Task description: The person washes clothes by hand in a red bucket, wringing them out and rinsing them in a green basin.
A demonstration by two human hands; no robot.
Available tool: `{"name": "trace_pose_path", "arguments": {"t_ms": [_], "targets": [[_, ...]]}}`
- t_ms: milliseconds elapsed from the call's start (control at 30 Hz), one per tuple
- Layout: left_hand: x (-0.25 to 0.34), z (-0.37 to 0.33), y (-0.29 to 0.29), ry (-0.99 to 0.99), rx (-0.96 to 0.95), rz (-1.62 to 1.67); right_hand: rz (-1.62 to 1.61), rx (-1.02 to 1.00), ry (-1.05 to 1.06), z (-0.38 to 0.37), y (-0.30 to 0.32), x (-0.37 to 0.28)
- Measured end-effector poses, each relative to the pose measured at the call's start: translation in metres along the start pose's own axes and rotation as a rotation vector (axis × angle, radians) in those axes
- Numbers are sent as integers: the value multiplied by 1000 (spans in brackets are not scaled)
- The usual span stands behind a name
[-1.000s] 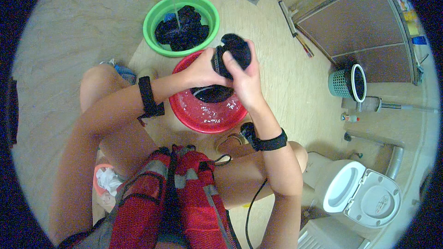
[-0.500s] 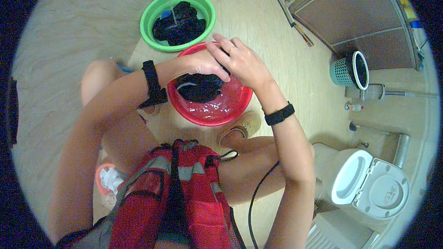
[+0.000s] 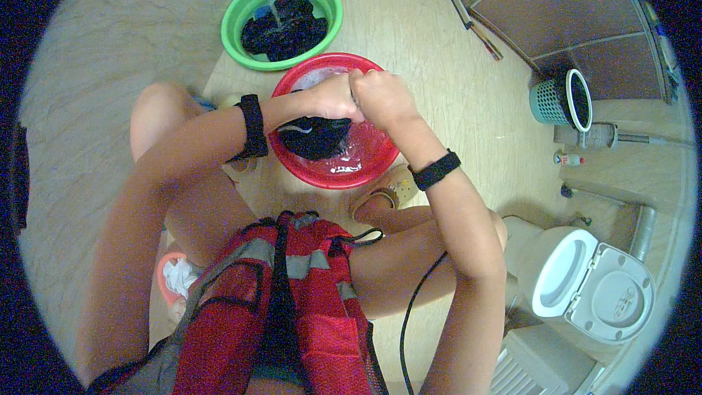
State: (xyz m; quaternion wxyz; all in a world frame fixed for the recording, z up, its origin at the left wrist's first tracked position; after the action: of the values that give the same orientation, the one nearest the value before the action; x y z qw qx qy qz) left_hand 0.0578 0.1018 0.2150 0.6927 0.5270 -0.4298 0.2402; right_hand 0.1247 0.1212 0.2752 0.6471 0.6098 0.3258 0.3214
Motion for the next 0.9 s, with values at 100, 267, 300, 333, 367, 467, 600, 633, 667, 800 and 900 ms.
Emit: {"name": "trace_pose_path", "arguments": {"t_ms": [100,267,300,333,367,467,600,633,667,800,900], "targets": [[13,4,20,185,127,175,-197,-2,48,-4,21,16],[35,7,52,152,239,720,-1493,-183,-212,13,45,39],[40,7,58,128,287,781,-1492,-185,-205,12,43,31],[45,2,62,30,310,859,-1496,-87,-116,9,44,19],[50,-4,66,-64,324,942,-1500,9,-37,9,42,9],[60,-5,86,-260,557,1026,-1423,-154,-137,2,22,-13],[65,2,87,-184,719,606,-1511,-164,-248,-6,-9,1],[67,1,87,-207,718,490,-1536,-203,-280,-10,-15,2],[67,1,88,-196,728,368,-1456,-123,-289,-13,-17,6],[62,-2,93,-158,758,116,-1239,200,-286,-22,-13,-2],[56,-1,97,-230,828,247,-1127,260,-315,-27,1,-4]]}}
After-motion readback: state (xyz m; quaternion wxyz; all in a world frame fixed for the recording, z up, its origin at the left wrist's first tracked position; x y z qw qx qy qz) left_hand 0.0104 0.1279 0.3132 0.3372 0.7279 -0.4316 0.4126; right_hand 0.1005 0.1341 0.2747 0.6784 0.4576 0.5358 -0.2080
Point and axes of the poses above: each hand's wrist, its own z-axis away from the middle knuckle, its own y-axis out of the back of the hand, x = y × z, the point moved 5 cm from there along -z, towards the middle knuckle, and after that the axes turned 7 degrees about -y, right-handed, at the moved point
